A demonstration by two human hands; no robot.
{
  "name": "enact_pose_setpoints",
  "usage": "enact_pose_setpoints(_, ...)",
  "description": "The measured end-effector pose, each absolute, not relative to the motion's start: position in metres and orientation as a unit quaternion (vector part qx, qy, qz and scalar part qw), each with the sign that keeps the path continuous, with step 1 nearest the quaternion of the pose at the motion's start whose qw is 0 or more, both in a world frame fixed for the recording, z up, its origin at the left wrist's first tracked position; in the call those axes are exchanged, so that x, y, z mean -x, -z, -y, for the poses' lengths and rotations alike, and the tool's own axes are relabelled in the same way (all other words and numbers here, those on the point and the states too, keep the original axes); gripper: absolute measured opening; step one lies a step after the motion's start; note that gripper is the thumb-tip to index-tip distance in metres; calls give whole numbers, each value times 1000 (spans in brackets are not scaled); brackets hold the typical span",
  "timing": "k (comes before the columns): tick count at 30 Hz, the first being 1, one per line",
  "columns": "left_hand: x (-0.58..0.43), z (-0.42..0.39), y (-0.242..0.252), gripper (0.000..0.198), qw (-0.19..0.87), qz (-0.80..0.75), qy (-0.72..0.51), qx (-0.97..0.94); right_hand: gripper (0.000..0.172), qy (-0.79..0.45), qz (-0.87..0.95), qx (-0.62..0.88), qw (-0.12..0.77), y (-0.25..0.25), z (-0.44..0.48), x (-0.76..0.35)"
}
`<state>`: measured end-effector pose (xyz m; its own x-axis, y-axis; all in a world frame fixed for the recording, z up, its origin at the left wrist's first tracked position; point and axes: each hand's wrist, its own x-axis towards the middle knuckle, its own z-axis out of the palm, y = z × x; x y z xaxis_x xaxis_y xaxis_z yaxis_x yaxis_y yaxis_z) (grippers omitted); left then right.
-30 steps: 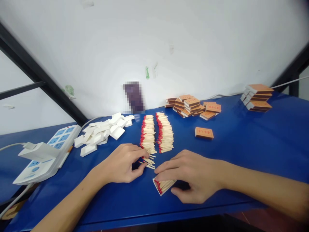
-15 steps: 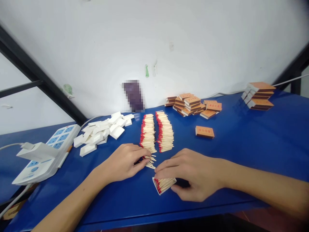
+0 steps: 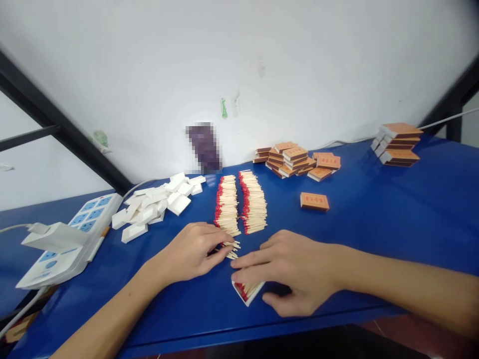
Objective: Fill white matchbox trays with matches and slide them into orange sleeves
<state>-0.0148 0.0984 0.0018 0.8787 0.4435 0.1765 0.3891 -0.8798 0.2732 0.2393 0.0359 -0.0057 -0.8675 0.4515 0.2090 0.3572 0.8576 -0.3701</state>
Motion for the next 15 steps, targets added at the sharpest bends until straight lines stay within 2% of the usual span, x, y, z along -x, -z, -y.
enact_pose_setpoints(15,13,-90,-11,17,109,-197,-148,-963,40,-174,950,212,148,6,-39,-239)
